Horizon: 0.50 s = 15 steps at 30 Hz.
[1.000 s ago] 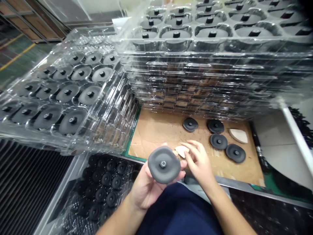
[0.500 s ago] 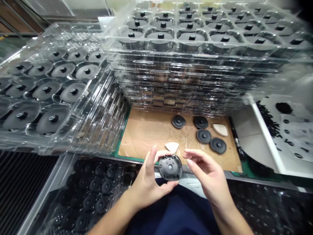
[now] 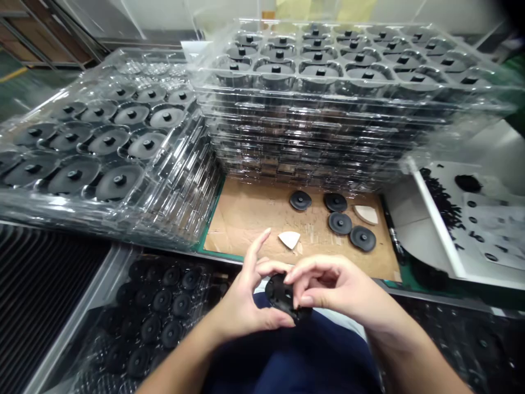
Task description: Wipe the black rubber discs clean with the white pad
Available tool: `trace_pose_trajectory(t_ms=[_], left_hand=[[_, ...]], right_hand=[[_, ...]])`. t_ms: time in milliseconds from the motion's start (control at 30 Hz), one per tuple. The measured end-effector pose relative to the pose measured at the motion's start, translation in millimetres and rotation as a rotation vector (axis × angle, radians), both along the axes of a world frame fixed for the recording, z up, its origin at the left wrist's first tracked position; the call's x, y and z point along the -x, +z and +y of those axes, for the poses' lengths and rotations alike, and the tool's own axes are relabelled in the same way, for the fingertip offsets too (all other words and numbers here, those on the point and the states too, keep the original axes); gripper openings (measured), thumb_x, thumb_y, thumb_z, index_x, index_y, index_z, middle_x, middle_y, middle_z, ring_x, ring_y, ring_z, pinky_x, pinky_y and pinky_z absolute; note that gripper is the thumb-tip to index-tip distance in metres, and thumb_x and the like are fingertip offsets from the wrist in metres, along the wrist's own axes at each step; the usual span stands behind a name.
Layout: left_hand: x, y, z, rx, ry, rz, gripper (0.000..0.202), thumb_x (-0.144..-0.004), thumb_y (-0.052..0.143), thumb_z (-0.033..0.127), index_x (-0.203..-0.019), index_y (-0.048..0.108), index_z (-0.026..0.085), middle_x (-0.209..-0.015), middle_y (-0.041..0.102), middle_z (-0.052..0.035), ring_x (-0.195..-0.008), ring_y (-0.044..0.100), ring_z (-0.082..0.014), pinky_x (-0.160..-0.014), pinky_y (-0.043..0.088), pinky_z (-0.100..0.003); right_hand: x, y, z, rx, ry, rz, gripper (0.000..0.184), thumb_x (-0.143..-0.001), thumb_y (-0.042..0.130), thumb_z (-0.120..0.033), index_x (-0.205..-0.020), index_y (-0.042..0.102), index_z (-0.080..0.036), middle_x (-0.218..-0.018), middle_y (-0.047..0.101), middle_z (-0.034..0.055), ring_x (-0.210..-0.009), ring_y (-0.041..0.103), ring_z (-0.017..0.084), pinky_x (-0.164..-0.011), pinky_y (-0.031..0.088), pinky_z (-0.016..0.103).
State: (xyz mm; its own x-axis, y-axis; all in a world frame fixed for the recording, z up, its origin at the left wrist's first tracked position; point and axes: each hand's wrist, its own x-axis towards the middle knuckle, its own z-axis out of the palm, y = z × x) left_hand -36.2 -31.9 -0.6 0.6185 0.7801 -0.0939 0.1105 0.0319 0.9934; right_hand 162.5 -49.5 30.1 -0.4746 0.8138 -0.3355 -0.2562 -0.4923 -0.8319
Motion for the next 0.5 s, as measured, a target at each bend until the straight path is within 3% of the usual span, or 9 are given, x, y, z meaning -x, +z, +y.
trace_pose_trajectory(t_ms=[133,200,300,400,467,500], left_hand=[[-0.7,2.4,-8.3,-0.027,0.007,-0.014,0.075,-0.053,0.077,0.055,-0.118,0.059,0.022,-0.155,0.014,-0.0121,-0.106,0.060,-0.0263,-0.102,0.040,-0.039],[-2.4,4.2,-11.6,-0.052,0.012,-0.033,0.071,-0.055,0.078,0.051,-0.118,0.059,0.023,-0.148,0.030,-0.0127,-0.107,0.060,-0.0241,-0.105,0.037,-0.038],[-6.2,7.8,-13.9,-0.053,0.001,-0.100,0.072,-0.059,0.079,0.042,-0.123,0.052,0.025,-0.122,0.059,-0.0090,-0.111,0.058,-0.0220,-0.104,0.037,-0.035],[-10.4,10.4,-13.2,-0.047,0.025,-0.122,0.082,-0.056,0.083,0.035,-0.128,0.047,0.026,-0.114,0.065,-0.0066,-0.113,0.056,-0.0220,-0.102,0.037,-0.035],[-12.2,9.7,-12.8,0.090,-0.011,-0.047,0.072,-0.048,0.086,0.037,-0.113,0.061,0.023,-0.104,0.068,-0.0058,-0.102,0.059,-0.0225,-0.095,0.041,-0.033],[-12.3,8.6,-12.7,0.201,-0.039,0.009,0.057,-0.045,0.086,0.041,-0.094,0.069,0.019,-0.091,0.070,-0.0048,-0.090,0.062,-0.0215,-0.086,0.045,-0.032]], right_hand=[[0.7,3.8,-10.9,0.028,0.018,0.051,0.009,-0.070,0.076,-0.015,-0.075,0.070,-0.021,-0.071,0.069,-0.0051,-0.066,0.063,0.004,-0.066,0.048,0.014],[0.2,4.4,-18.1,0.021,-0.030,0.022,0.009,-0.071,0.076,-0.015,-0.074,0.070,-0.021,-0.071,0.069,-0.0050,-0.066,0.063,0.004,-0.066,0.049,0.012],[-1.4,3.6,-28.8,-0.012,-0.139,-0.029,0.010,-0.070,0.077,-0.017,-0.076,0.070,-0.022,-0.073,0.070,-0.0038,-0.067,0.064,0.006,-0.065,0.050,0.014],[-5.0,-2.5,-38.0,-0.077,-0.238,-0.101,0.012,-0.067,0.078,-0.022,-0.076,0.071,-0.021,-0.074,0.069,-0.0017,-0.069,0.064,0.009,-0.065,0.051,0.017],[-9.7,-11.6,-43.1,-0.112,-0.272,-0.184,0.014,-0.069,0.077,-0.030,-0.078,0.071,-0.021,-0.068,0.066,-0.0014,-0.060,0.062,0.010,-0.060,0.051,0.018],[-12.7,-17.9,-44.9,-0.123,-0.293,-0.242,0.015,-0.072,0.074,-0.034,-0.081,0.071,-0.021,-0.062,0.063,-0.0021,-0.054,0.059,0.009,-0.056,0.049,0.018]])
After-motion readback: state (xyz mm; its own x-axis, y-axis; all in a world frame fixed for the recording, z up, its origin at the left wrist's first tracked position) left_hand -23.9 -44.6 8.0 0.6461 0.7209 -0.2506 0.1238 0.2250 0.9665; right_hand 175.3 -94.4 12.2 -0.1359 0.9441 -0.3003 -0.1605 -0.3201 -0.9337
